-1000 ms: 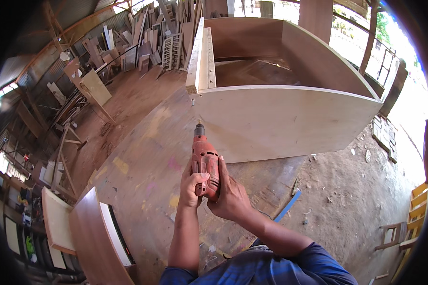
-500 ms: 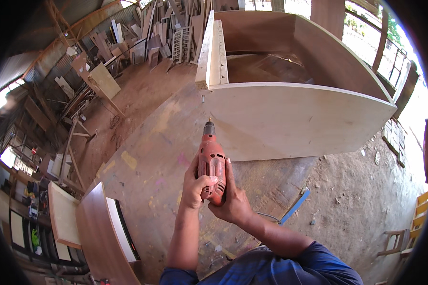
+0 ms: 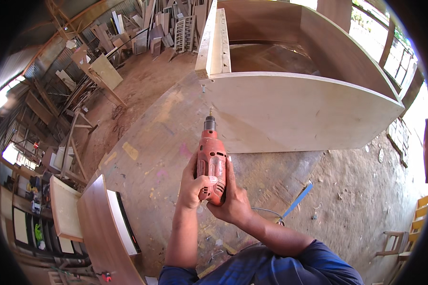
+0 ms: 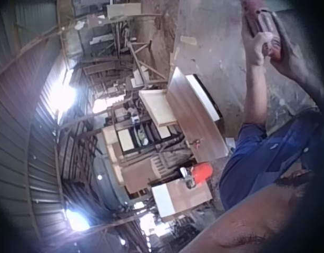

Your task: The person assembles a wooden cabinet by drilling screws into a curved panel and attaching it to a frame. They then use a hammer to remove a panel from a larger structure and place it on a workbench.

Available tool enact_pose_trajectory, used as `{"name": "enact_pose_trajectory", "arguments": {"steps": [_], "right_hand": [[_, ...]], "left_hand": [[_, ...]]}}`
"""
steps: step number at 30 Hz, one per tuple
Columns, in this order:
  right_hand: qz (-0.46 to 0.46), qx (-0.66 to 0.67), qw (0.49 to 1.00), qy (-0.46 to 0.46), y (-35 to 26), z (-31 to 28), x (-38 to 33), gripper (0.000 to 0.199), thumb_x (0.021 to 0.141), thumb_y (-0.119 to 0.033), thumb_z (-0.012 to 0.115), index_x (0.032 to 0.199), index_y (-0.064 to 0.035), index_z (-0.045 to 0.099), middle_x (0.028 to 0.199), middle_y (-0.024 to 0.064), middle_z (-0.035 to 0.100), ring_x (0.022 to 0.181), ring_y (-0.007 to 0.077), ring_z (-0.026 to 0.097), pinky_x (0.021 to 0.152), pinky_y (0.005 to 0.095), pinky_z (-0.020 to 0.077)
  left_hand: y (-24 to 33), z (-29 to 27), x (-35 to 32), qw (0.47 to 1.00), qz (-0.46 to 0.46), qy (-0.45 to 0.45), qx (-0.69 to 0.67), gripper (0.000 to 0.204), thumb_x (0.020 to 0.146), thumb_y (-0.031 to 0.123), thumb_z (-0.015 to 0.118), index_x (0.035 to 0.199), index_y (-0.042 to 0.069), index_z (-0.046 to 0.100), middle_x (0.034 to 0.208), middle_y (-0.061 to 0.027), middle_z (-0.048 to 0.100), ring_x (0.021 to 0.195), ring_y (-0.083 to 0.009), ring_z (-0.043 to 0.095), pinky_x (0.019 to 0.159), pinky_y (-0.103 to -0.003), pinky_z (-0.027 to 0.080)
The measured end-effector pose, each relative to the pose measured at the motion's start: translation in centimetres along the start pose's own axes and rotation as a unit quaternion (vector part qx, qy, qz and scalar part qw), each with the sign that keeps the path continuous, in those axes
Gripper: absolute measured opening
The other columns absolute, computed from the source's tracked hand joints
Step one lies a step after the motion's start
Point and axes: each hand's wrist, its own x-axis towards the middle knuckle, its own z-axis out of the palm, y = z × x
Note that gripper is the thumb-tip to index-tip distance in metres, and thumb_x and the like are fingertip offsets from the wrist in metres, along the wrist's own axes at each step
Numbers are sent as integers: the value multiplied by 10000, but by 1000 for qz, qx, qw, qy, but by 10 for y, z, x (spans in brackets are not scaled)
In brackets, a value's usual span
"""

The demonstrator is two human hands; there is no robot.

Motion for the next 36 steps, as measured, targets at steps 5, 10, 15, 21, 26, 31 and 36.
{"name": "enact_pose_trajectory", "arguments": {"steps": [5,10,15,21,26,31,36], "right_hand": [[20,2,1000,-6,-4,-3,-7,1315,731,-251,838,1659,-47,-72,1114,300,721,861,476,740,775,518,628],[-6,-4,1000,5,-5,-2,-13,1294,741,-213,820,1662,-43,-72,978,266,728,784,469,722,704,524,596],[-16,-27,999,10,-3,-7,-14,1293,727,-214,820,1665,-50,-55,1063,274,713,881,469,722,758,522,600],[23,-55,998,-34,5,-11,-27,1283,715,-203,807,1669,-59,-37,1169,277,696,990,471,712,846,523,592],[56,-80,993,-63,27,-8,-22,1267,713,-196,796,1672,-63,-22,1150,275,697,979,477,706,820,531,585],[51,-82,994,-55,38,-3,-10,1263,718,-196,798,1671,-59,-18,1152,280,696,985,478,706,811,531,583],[45,-81,995,-38,41,-1,-6,1240,733,-209,777,1675,-88,-20,1070,267,703,952,471,707,796,542,581]], "left_hand": [[-8,-6,-4,1000,-2,-19,-6,922,679,147,672,1536,-46,389,1337,-167,602,1207,-271,639,1048,-384,531],[-10,-5,-11,1000,1,-14,-23,900,691,142,670,1528,-42,397,1328,-168,607,1197,-275,649,1039,-390,550],[-16,-4,-12,998,-11,-32,-53,888,690,154,688,1524,-14,434,1309,-125,616,1179,-234,642,1032,-362,524],[-36,-5,-24,996,-28,-24,-85,892,689,188,694,1520,-6,434,1331,-124,609,1193,-242,642,1044,-375,524],[-66,-12,-16,995,-32,-22,-90,953,703,226,659,1573,-20,356,1372,-147,592,1246,-270,617,1076,-388,511],[-82,-24,-2,993,-44,-23,-104,933,715,219,650,1574,-2,361,1374,-140,588,1266,-272,604,1083,-392,507],[-86,-27,3,992,-44,-27,-115,917,718,199,653,1565,-9,370,1362,-139,593,1254,-272,614,1083,-393,512]]}}
